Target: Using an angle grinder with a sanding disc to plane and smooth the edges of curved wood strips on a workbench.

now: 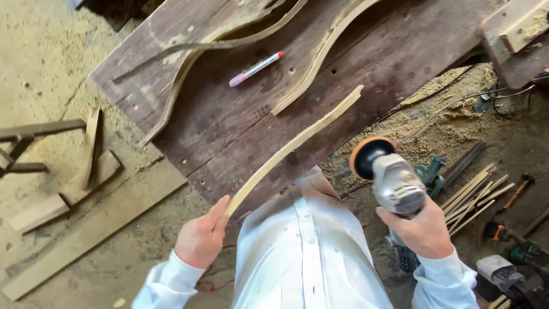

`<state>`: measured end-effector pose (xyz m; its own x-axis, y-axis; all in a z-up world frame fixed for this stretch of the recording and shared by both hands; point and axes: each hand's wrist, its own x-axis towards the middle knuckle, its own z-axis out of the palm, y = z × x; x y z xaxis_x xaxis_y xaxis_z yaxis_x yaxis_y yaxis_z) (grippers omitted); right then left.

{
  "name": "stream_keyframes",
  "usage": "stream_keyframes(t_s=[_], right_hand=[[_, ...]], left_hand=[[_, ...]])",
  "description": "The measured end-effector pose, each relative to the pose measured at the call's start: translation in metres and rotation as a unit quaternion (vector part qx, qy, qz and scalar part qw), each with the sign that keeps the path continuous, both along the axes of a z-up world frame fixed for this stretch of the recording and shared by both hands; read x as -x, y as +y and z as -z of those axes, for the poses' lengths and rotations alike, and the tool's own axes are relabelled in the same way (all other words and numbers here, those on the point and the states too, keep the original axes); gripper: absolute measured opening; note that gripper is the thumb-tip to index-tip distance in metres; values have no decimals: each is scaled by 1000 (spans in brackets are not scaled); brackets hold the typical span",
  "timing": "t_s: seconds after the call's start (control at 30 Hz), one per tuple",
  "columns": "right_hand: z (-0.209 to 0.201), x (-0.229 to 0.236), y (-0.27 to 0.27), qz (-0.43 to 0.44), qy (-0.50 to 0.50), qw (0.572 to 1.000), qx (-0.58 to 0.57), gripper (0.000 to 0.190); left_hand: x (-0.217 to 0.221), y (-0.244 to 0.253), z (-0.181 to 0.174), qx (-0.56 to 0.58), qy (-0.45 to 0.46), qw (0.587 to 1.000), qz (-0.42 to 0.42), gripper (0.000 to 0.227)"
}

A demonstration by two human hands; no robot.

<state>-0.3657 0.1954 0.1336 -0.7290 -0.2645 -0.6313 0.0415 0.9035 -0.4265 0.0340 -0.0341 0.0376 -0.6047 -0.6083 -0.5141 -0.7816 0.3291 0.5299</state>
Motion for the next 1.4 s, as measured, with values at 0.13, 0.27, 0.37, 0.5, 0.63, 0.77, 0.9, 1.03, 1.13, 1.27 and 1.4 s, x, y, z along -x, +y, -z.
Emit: stream_keyframes(t_s=[0.13, 0.27, 0.37, 0.5, 0.63, 0.77, 0.9, 1.03, 1.13, 1.27, 1.4], right_hand=[[-6, -18, -45, -78, -60, 994, -57, 77], [16, -34, -74, -193, -66, 976, -81, 81], [31, -52, -91, -256, -79, 962, -56, 74], [39, -67, -108, -295, -87, 951, -14, 64], [20, -59, -131, -288, -93, 948, -99, 79], [43, -44, -110, -303, -2, 948, -101, 56], [57, -30, -92, -309, 63, 943, -102, 62], [57, -18, -84, -285, 99, 950, -78, 62], [51, -5, -89, -252, 70, 962, -83, 64], [32, 12, -101, -174, -16, 982, -68, 60], [30, 30, -105, -154, -52, 985, -49, 43]], left_hand=[[4, -11, -9, 22, -47, 997, 49, 50], [12, -16, -12, 6, -72, 996, 46, 45], [9, -12, -5, 3, -80, 996, 30, 44], [3, -13, 0, 28, -35, 999, 30, 44], [3, -16, 1, 7, -65, 998, 16, 44], [-1, -17, 8, 12, -56, 998, 22, 43], [-1, -16, 9, 18, -72, 997, 18, 43], [0, -18, 7, 4, -59, 998, 19, 43], [-1, -18, 8, 11, -41, 999, 23, 43], [-7, -17, 16, 21, -22, 999, 29, 43], [-6, -17, 14, 16, -58, 998, 14, 42]])
